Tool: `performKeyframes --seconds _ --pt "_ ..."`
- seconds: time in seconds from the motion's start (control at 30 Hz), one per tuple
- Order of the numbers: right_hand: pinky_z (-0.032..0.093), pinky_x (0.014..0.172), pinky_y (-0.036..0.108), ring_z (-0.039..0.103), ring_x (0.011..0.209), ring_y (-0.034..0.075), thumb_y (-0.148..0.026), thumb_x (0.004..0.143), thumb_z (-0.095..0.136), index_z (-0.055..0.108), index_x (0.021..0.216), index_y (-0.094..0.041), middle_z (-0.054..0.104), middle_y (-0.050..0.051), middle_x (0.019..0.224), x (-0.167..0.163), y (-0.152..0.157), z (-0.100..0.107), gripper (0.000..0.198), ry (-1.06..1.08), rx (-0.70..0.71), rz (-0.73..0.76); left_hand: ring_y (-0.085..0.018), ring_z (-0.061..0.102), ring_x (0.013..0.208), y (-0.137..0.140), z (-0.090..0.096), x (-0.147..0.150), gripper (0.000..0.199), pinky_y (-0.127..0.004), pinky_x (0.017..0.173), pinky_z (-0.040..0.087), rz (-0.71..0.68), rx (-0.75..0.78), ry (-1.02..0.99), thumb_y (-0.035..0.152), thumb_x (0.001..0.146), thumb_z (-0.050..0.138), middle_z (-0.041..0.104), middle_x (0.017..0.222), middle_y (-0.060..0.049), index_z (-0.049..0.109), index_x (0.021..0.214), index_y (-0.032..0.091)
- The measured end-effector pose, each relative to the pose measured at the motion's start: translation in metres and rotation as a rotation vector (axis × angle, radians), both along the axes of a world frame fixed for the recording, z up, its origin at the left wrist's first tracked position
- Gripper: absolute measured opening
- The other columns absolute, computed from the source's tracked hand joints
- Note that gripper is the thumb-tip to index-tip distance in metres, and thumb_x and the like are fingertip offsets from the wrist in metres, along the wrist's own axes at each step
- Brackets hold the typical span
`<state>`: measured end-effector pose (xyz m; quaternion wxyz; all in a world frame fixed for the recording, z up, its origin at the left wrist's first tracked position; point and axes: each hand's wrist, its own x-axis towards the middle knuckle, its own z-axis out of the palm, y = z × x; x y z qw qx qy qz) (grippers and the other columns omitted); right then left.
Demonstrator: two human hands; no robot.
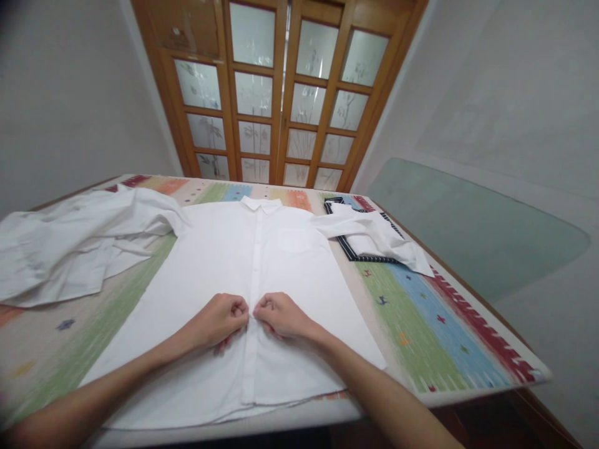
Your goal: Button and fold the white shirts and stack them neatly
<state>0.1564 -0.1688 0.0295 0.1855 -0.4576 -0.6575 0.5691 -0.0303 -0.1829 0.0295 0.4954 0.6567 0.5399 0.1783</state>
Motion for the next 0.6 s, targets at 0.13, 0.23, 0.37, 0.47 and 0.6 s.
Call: performKeyframes --seconds 0.13,0.23,0.37,0.47,0.6 --pt "0.031 0.041 0.019 0.044 0.038 0.007 -0.025 0.085 0.055 0.061 0.083 -0.017 0.053 -0.008 0.050 0.003 -0.002 0.004 0.010 -0.051 0.224 -0.077 -0.012 0.056 0.035 0.001 0.001 -0.005 0.018 -0.020 0.033 0.037 -0.003 -0.030 -0.038 0.033 0.081 0.050 0.057 0.049 0.005 0.056 0.073 0.018" --pt "0.035 0.051 0.020 0.051 0.050 0.009 -0.025 0.083 0.061 0.067 0.085 -0.017 0.058 -0.005 0.055 0.004 -0.004 0.005 0.010 -0.159 0.447 -0.013 -0.012 0.054 0.037 0.002 0.006 -0.009 0.017 -0.021 0.038 0.039 0.013 0.134 -0.016 0.033 0.082 0.050 0.058 0.051 0.006 0.059 0.081 0.018" --pt "0.038 0.060 0.023 0.061 0.061 0.013 -0.025 0.086 0.061 0.069 0.098 -0.018 0.068 -0.001 0.066 -0.001 -0.010 0.001 0.016 -0.476 0.717 0.086 -0.013 0.060 0.059 0.005 0.009 -0.011 0.011 -0.024 0.058 0.047 0.039 0.507 0.061 0.024 0.081 0.052 0.064 0.066 0.001 0.061 0.081 0.019" --pt "0.036 0.056 0.026 0.065 0.064 0.018 -0.020 0.093 0.050 0.066 0.095 -0.015 0.072 0.006 0.075 -0.006 -0.016 -0.002 0.017 -0.746 0.909 0.231 -0.016 0.062 0.075 0.007 0.003 -0.012 0.010 -0.029 0.072 0.050 -0.006 0.686 0.133 0.019 0.081 0.052 0.066 0.081 -0.002 0.061 0.083 0.019" --pt "0.034 0.050 0.027 0.065 0.061 0.018 -0.007 0.092 0.043 0.060 0.094 -0.012 0.071 0.008 0.076 -0.008 -0.020 -0.004 0.018 -0.870 1.086 0.467 -0.019 0.058 0.095 0.009 -0.007 -0.016 0.011 -0.035 0.085 0.049 -0.156 0.817 0.187 0.015 0.083 0.052 0.064 0.096 -0.005 0.060 0.089 0.021"
